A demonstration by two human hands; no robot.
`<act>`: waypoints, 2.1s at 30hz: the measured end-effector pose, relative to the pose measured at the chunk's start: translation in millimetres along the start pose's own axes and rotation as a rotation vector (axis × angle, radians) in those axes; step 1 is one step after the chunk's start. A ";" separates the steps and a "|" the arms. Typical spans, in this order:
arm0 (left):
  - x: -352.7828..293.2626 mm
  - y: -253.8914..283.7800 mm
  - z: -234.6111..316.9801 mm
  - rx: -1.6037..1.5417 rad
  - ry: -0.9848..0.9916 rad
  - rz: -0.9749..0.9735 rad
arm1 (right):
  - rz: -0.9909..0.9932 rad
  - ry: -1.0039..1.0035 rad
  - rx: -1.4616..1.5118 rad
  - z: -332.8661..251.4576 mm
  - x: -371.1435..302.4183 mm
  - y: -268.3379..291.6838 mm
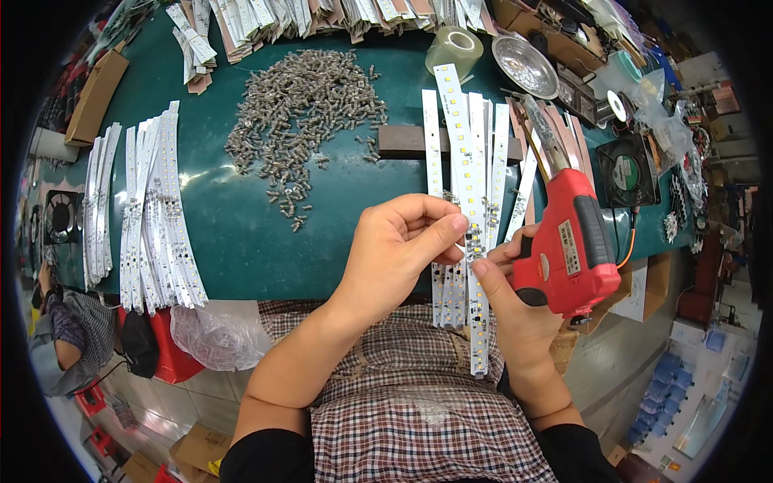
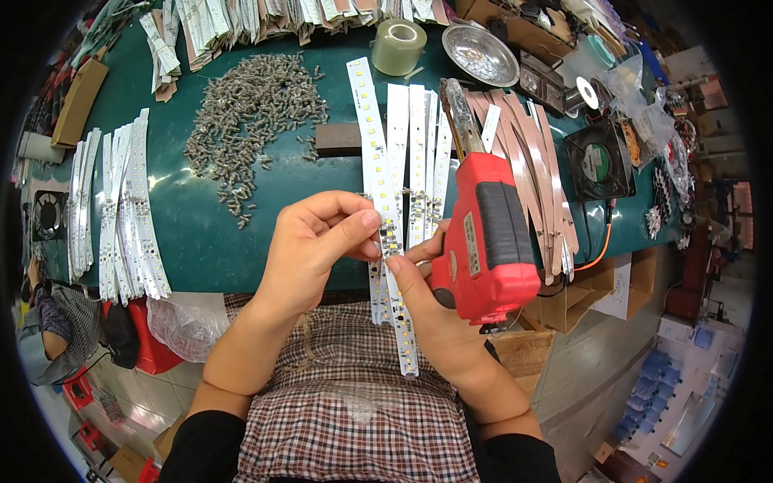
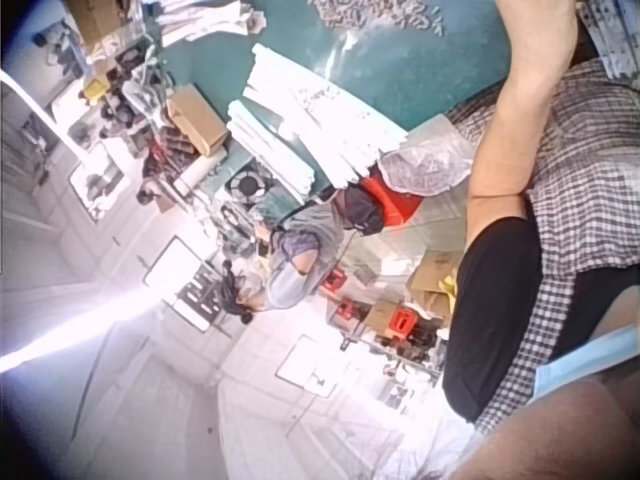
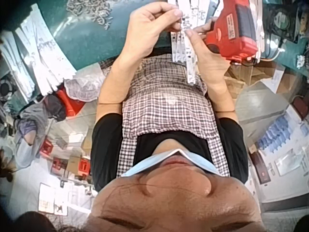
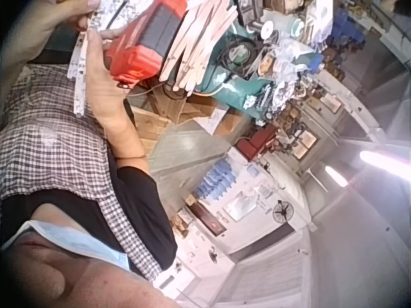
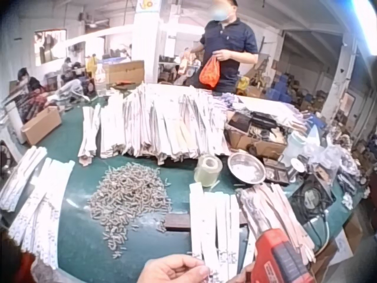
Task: The person places LED strips onto a jig, takes small components from a pile by hand, and solders them onto the strips using a soldering gun.
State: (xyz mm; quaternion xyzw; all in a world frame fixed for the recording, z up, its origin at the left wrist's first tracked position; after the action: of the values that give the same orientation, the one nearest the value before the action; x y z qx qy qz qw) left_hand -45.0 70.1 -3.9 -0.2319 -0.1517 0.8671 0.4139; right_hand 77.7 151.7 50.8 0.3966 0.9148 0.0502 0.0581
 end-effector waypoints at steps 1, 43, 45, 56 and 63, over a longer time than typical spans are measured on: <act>-0.2 0.0 0.8 0.005 -0.003 0.001 | -0.010 0.005 -0.010 -0.5 -0.1 -0.5; 15.4 54.1 33.8 1.131 -0.467 0.222 | -0.250 -0.131 -0.206 46.3 -47.0 5.7; 15.6 54.5 33.4 1.133 -0.472 0.223 | -0.250 -0.147 -0.190 46.6 -46.3 4.2; 16.0 54.2 31.8 1.141 -0.508 0.238 | -0.224 -0.157 -0.240 46.4 -44.9 4.0; 15.8 54.3 31.5 1.159 -0.513 0.244 | -0.257 -0.306 -0.271 52.8 -47.1 8.4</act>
State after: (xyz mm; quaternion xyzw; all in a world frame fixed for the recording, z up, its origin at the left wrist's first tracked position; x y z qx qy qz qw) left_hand -105.5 47.1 -6.3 0.2285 0.2745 0.8771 0.3211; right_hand 123.4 125.4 2.9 0.2687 0.9231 0.1041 0.2547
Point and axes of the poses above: each hand's wrist, its own x-axis towards the middle knuckle, its own y-axis out of the back of the hand, z = x × y, the point moved 8 cm from there along x, towards the middle knuckle, and after that the axes turned 3 degrees about x, right-handed, at the moved point
